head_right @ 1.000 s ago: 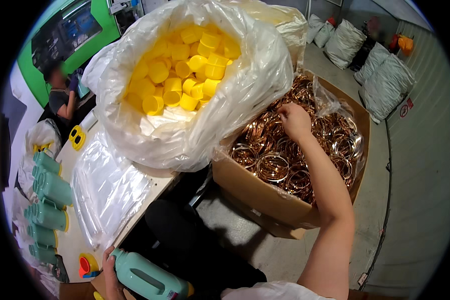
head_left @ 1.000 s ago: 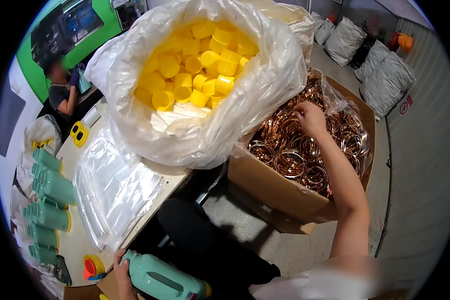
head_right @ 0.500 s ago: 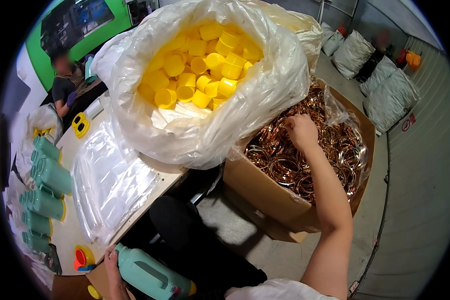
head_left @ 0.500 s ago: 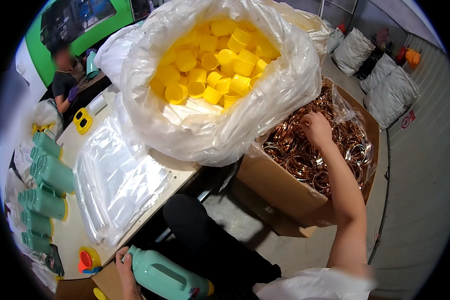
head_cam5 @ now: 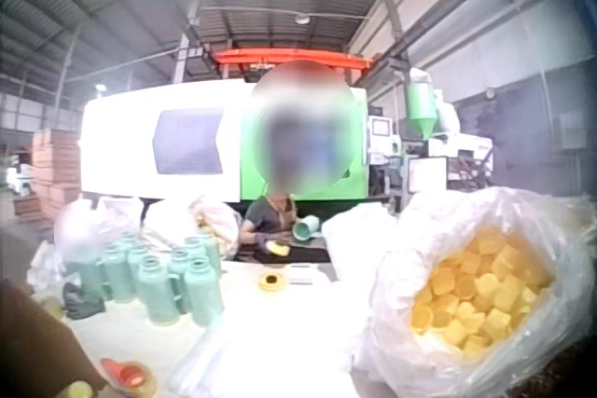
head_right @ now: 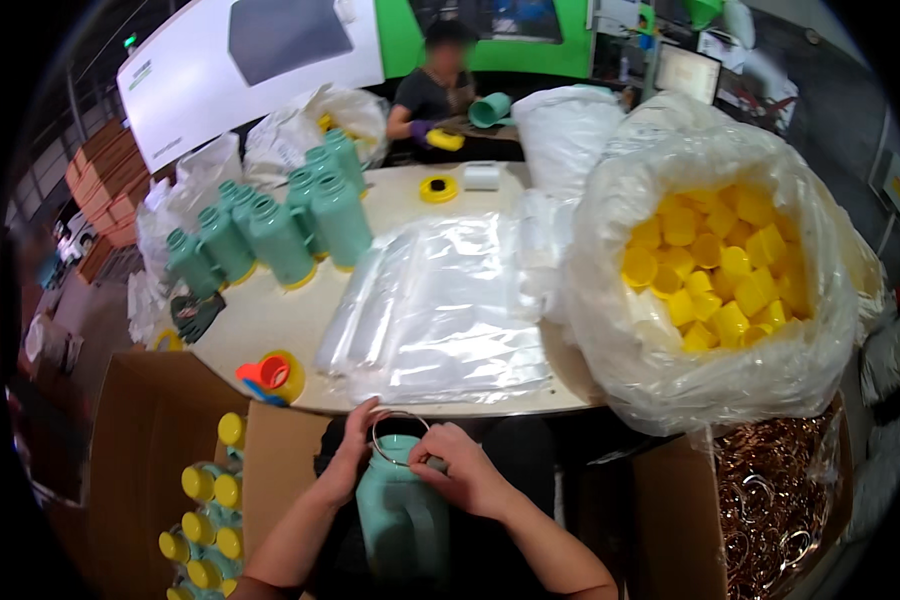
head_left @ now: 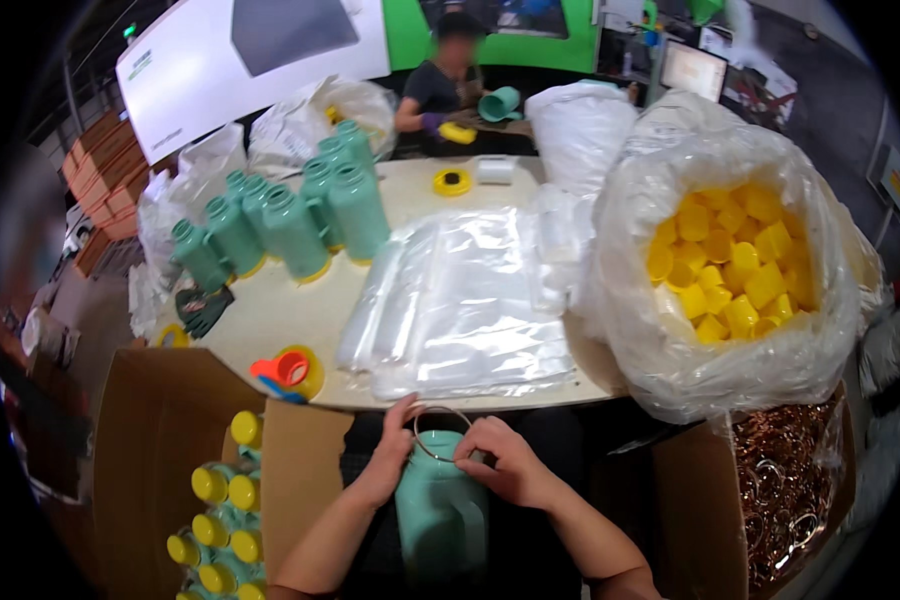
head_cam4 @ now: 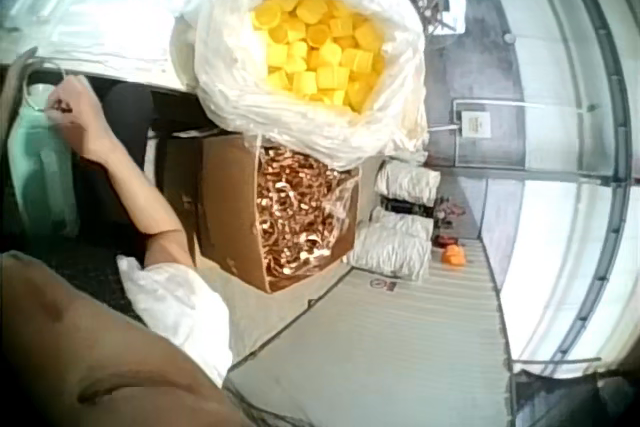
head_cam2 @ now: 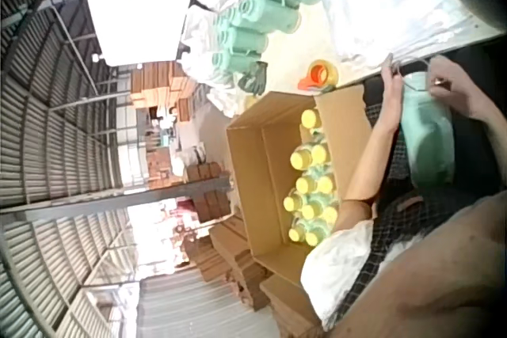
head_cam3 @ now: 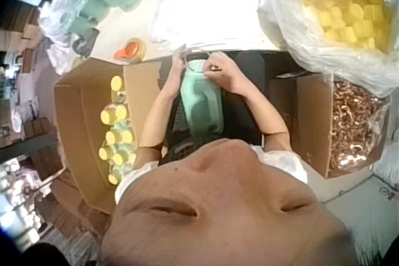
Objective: The person assembles light green plastic pitchers by hand. They pick up a pitcher body, insert a copper-colored metal ring into the neck, and then screw on a yellow lid. The completed pitchers are placed into a cardboard box. The process is repeated for multiple units.
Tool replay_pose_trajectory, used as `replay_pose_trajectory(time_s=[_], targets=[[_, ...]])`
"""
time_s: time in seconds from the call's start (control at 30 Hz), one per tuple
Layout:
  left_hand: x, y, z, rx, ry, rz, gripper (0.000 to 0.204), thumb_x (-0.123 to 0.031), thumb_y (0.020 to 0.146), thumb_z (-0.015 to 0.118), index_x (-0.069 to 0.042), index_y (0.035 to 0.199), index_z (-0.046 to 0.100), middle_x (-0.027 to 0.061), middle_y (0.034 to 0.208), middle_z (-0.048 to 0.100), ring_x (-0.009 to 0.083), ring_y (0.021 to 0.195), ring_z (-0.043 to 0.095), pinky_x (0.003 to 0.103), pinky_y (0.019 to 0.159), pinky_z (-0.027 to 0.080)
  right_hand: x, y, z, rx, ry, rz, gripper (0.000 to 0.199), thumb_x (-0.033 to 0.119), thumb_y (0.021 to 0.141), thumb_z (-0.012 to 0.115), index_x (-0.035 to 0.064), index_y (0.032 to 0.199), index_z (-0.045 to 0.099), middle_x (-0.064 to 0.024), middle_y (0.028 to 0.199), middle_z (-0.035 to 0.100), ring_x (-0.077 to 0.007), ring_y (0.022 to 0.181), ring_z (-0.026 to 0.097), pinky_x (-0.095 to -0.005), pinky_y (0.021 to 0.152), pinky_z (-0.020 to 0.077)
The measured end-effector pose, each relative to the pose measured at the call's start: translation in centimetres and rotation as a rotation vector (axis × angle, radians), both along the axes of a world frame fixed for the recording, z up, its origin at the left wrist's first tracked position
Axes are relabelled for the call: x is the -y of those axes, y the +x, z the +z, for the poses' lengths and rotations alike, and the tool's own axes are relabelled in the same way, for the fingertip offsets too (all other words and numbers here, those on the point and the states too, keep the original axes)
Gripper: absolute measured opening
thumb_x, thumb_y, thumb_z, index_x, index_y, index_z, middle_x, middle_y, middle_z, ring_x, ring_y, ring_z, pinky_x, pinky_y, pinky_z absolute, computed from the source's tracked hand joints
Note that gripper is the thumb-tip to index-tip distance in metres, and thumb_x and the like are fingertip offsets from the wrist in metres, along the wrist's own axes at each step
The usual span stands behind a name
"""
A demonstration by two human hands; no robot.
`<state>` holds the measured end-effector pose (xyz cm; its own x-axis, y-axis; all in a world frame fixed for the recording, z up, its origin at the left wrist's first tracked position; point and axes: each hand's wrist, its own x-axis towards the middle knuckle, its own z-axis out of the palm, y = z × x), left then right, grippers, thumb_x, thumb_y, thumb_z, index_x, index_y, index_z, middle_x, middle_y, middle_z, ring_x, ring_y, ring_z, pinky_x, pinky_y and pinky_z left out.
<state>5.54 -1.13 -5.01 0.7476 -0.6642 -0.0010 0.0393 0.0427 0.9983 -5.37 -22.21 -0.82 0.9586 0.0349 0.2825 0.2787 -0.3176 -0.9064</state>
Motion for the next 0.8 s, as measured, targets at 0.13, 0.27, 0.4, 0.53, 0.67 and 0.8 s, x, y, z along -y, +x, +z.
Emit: replay_pose_trajectory(time_s=[0.13,0.27,0.4,0.53,0.67,0.8], targets=[[-1.1,-1.2,-1.4,0.031,0.092,0.071,0.045,-0.022,0.1,0.054,-0.003,0.14,0.049,0.0097,0.13,0.057,0.0189,0.125,0.052,0.034,0.108,0.039,-2.5,0.2,-4.0,0.016,0.209,-0.17,0.027,-0.007,0.072,0.08,0.0089,0.091,0.07,-0.009,0.112,0.056,-0.024,0.108,0.056,-0.0333,0.094,0.0446],[-0.4,-3.8,-2.4,-0.173,0.005,0.293,0.03,-0.003,0.098,0.057,-0.003,0.127,0.057,0.0034,0.107,0.062,0.0111,0.101,0.059,0.025,0.091,0.047,-5.0,-0.5,-8.4,-0.009,0.73,-0.242,0.016,-0.004,0.084,0.074,0.0,0.097,0.067,-0.0099,0.125,0.053,-0.0181,0.113,0.054,-0.0318,0.099,0.0435],[-1.0,-4.7,-1.2,-0.156,0.143,0.307,0.032,-0.015,0.098,0.062,-0.002,0.127,0.057,0.0071,0.114,0.064,0.0146,0.107,0.058,0.031,0.096,0.047,-5.7,-0.8,-6.9,0.009,0.747,-0.296,0.016,-0.003,0.086,0.073,0.001,0.099,0.066,-0.0117,0.128,0.053,-0.0177,0.111,0.055,-0.0327,0.099,0.0446],[-0.4,-4.8,-0.9,-0.193,0.087,0.289,0.033,-0.018,0.099,0.062,0.0,0.125,0.055,0.0098,0.117,0.064,0.0177,0.111,0.058,0.033,0.099,0.045,-5.5,-1.3,-6.6,0.05,0.595,-0.387,0.014,-0.002,0.085,0.071,0.002,0.097,0.065,-0.0092,0.116,0.053,-0.0156,0.105,0.053,-0.0308,0.096,0.0434],[-0.4,-4.9,-0.5,-0.156,0.115,0.272,0.032,-0.016,0.099,0.061,0.001,0.125,0.052,0.0108,0.119,0.063,0.0187,0.113,0.058,0.034,0.101,0.045,-5.6,-1.4,-6.8,0.033,0.517,-0.377,0.013,-0.004,0.083,0.069,0.0033,0.092,0.063,-0.0057,0.105,0.049,-0.0142,0.098,0.05,-0.027,0.09,0.0407],[-0.6,-5.1,-0.1,-0.153,0.175,0.271,0.037,-0.016,0.096,0.064,0.001,0.126,0.049,0.0118,0.121,0.061,0.0201,0.113,0.058,0.036,0.1,0.046,-5.6,-1.6,-6.9,0.002,0.559,-0.353,0.015,-0.006,0.081,0.066,0.0046,0.089,0.06,-0.005,0.103,0.048,-0.0144,0.096,0.048,-0.0249,0.085,0.0386]])
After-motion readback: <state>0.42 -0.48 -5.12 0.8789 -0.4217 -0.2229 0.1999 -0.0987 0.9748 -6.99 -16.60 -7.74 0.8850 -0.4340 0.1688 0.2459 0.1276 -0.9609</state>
